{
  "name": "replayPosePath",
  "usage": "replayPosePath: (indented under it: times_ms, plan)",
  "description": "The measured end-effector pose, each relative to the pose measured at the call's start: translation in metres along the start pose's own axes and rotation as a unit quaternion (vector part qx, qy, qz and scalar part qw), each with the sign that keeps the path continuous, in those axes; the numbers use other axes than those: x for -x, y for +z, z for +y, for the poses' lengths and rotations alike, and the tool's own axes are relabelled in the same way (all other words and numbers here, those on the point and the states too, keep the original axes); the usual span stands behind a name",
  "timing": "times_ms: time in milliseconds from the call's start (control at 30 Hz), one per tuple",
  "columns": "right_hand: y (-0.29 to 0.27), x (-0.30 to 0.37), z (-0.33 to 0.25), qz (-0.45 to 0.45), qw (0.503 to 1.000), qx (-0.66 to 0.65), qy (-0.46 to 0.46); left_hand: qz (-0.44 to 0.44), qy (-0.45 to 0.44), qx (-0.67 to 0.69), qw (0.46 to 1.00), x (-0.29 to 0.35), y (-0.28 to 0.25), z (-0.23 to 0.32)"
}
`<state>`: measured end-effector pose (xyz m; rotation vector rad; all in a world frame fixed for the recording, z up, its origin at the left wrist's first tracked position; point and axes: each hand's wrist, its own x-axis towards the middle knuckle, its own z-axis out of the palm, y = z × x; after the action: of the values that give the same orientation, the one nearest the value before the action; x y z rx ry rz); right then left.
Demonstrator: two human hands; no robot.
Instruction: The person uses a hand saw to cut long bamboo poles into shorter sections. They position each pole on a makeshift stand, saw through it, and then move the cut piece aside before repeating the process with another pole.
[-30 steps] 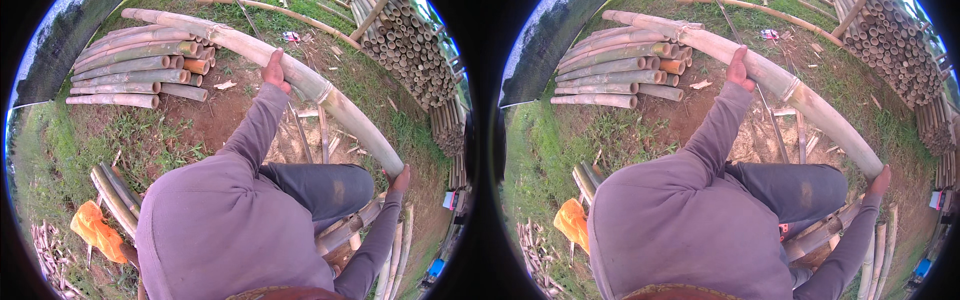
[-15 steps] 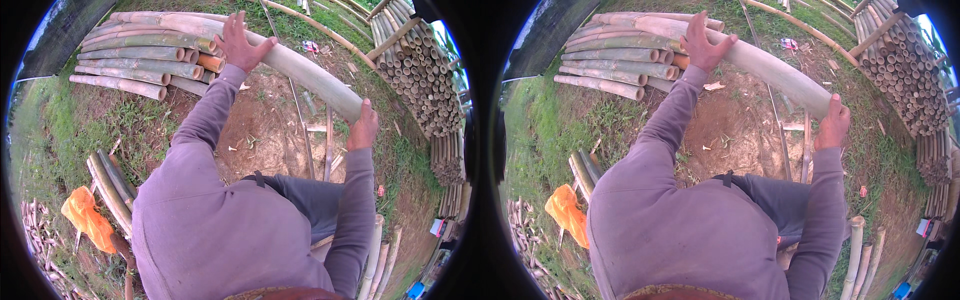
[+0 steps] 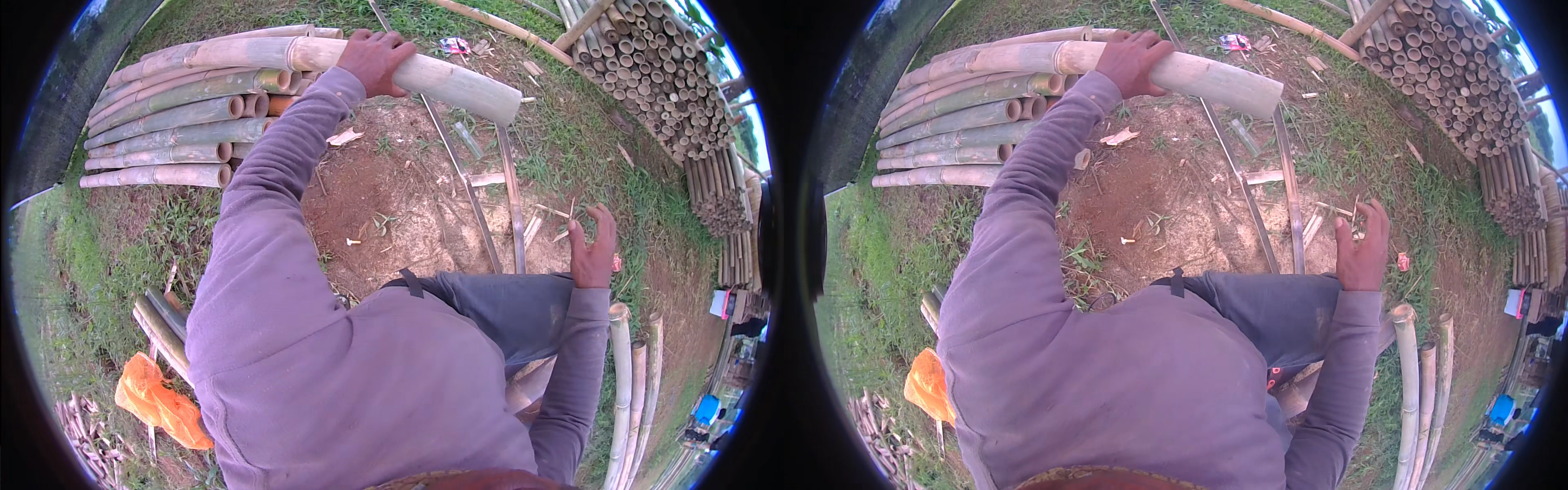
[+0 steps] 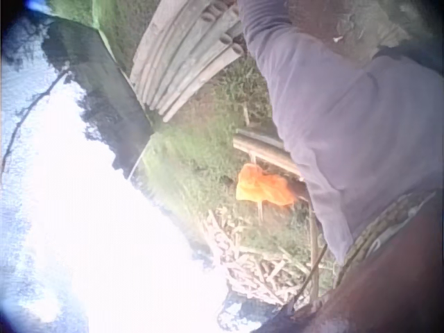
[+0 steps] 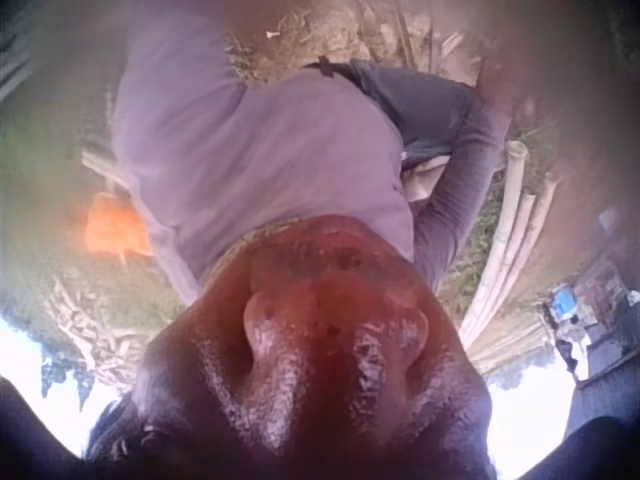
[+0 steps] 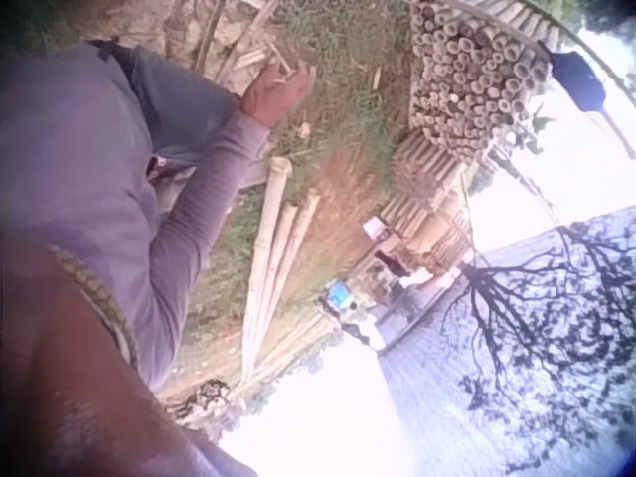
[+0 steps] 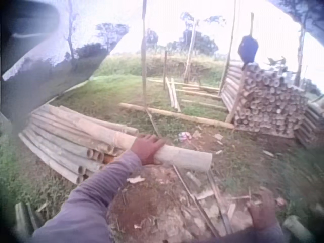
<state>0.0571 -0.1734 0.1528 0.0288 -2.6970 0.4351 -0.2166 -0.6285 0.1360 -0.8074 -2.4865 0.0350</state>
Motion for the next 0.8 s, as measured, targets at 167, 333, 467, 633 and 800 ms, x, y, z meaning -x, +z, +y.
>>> replayPosePath:
  times_ms: [167, 333, 467, 633, 800]
  plan:
    - [-0.104, 0.106, 0.134, 0.055, 0.962, -0.035, 0.264, 0.015, -0.126, -0.108, 0.986, 0.017, -0.026, -0.086]
    - [-0.151, 0.323, 0.252, 0.048, 0.906, 0.080, 0.414, -0.071, -0.278, -0.155, 0.945, 0.057, 0.001, -0.183]
    - [-0.107, 0.440, 0.236, 0.042, 0.867, 0.043, 0.494, -0.185, -0.371, -0.125, 0.902, 0.113, 0.015, -0.248]
    - [-0.055, 0.512, 0.226, 0.004, 0.791, 0.008, 0.612, -0.238, -0.241, -0.066, 0.939, 0.114, -0.027, -0.276]
    - [0.009, 0.483, 0.216, -0.052, 0.823, -0.007, 0.566, -0.286, -0.279, -0.057, 0.915, 0.131, -0.071, -0.247]
